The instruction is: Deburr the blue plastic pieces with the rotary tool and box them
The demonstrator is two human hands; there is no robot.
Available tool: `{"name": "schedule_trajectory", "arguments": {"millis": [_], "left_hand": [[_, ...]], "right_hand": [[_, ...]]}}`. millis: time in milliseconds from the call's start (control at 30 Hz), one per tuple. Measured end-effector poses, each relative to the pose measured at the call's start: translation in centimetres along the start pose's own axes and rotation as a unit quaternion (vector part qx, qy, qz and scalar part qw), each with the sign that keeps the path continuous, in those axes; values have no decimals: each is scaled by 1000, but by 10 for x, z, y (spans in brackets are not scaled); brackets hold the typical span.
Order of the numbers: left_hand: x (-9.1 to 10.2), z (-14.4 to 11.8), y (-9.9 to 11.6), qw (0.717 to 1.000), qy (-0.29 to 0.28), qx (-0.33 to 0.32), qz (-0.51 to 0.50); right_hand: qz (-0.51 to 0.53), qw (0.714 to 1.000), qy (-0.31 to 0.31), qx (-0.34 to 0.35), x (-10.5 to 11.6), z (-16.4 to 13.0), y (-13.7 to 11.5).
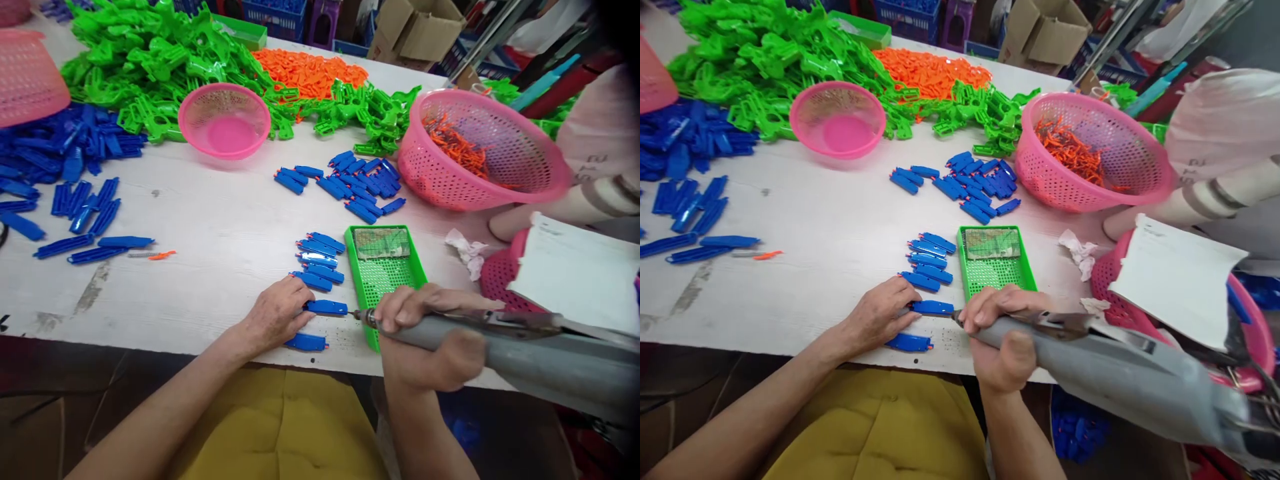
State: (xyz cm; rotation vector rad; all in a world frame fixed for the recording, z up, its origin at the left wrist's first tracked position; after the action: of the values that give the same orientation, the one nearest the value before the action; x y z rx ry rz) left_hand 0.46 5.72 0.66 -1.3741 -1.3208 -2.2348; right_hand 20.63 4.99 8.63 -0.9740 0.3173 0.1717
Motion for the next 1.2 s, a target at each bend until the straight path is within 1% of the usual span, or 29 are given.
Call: {"name": "schedule_trajectory", "arguments": {"millis": [100, 167, 367, 567, 733, 900, 1067, 1200], "left_hand": [[-1, -1, 2, 1000, 3, 2, 2], [0, -1, 3, 1000, -1, 5, 2], [-3, -1, 2, 1000, -10, 9, 8], [-7, -3, 1, 1000, -1, 6, 4], [-6, -2, 2, 1000, -9, 14, -1], [-6, -3, 2, 1000, -18, 19, 5], [-7, -4, 1, 999, -20, 23, 8], [-8, -2, 0, 999, -24, 24, 18]], "right_hand": [[8, 999, -35, -19, -18, -4, 10], [6, 999, -47, -18, -26, -5, 16], [-7, 999, -40, -8, -36, -6, 28], [-18, 999, -31, -4, -39, -8, 36], [-30, 999, -31, -24, -38, -10, 38], [-6, 998, -48, -35, -39, -11, 39], [-13, 996, -81, -43, -40, -12, 43], [-8, 996, -76, -35, -41, -13, 47]]}}
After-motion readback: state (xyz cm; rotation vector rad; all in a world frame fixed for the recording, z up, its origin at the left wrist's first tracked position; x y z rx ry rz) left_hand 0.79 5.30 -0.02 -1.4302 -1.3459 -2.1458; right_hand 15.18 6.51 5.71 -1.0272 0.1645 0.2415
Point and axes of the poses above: each hand's wrist, its own z-axis towards the middle knuckle, its own x-axis out of the back of the hand, y = z × x, the point moved 1 cm from there along z, towards the middle knuckle, and after that the axes turned 5 degrees about -y, right-handed, at the moved point
